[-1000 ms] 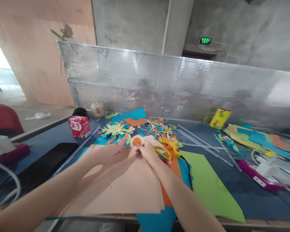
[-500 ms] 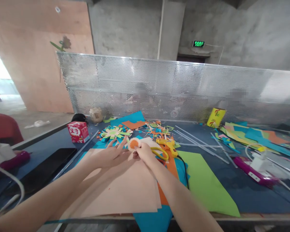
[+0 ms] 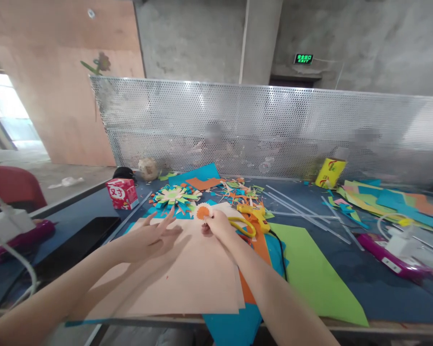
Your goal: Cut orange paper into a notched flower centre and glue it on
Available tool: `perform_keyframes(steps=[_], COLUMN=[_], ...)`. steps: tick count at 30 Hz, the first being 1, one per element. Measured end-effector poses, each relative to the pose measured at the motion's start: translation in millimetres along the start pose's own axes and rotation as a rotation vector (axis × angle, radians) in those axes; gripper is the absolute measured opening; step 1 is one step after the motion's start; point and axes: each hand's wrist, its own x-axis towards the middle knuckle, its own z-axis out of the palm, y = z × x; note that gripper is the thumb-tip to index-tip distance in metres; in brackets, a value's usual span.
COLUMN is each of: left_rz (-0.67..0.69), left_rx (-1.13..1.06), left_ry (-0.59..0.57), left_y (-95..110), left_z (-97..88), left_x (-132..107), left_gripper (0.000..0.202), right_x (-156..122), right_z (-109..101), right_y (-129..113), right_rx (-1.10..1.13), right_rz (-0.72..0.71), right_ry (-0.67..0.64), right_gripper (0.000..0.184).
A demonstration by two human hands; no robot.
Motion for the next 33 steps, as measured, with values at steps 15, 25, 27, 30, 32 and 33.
perform_keyframes(steps=[15, 25, 27, 30, 32, 33], left_rz=[0.280, 0.308, 0.305, 0.307, 0.318, 0.326], left_rx=[-0.208, -0.180, -0.182, -0.171, -0.147, -0.138], left_ry=[0.010, 0.050, 0.024, -0.035, -0.040, -0.023], left_y=[38.3, 38.8, 39.8, 41.5, 41.9, 41.5], left_z=[-3.0, -9.5, -6.0, -1.7, -1.9, -2.9], left_x=[-62.1, -53.9, -52.4, -51.9, -51.7, -50.9], left_gripper=[0.070, 0.081, 0.080, 0.080, 0.079, 0.079], right_x=[-8.1, -10.4, -8.7, -6.3, -6.1, -6.6], right_z=[2.6, 3.8, 3.3, 2.2, 2.1, 2.2], right_y=[-6.4, -9.1, -8.5, -7.4, -7.4, -7.8], right_rx=[0.017, 0.006, 0.001, -0.008, -0.008, -0.006], right_rz=[0.012, 0.033, 0.036, 0.032, 0.030, 0.029], right_ry=[-0.020, 0.005, 0.001, -0.007, -0.010, -0.010], right_gripper=[0.028, 0.029, 0.029, 0.029, 0.028, 0.028])
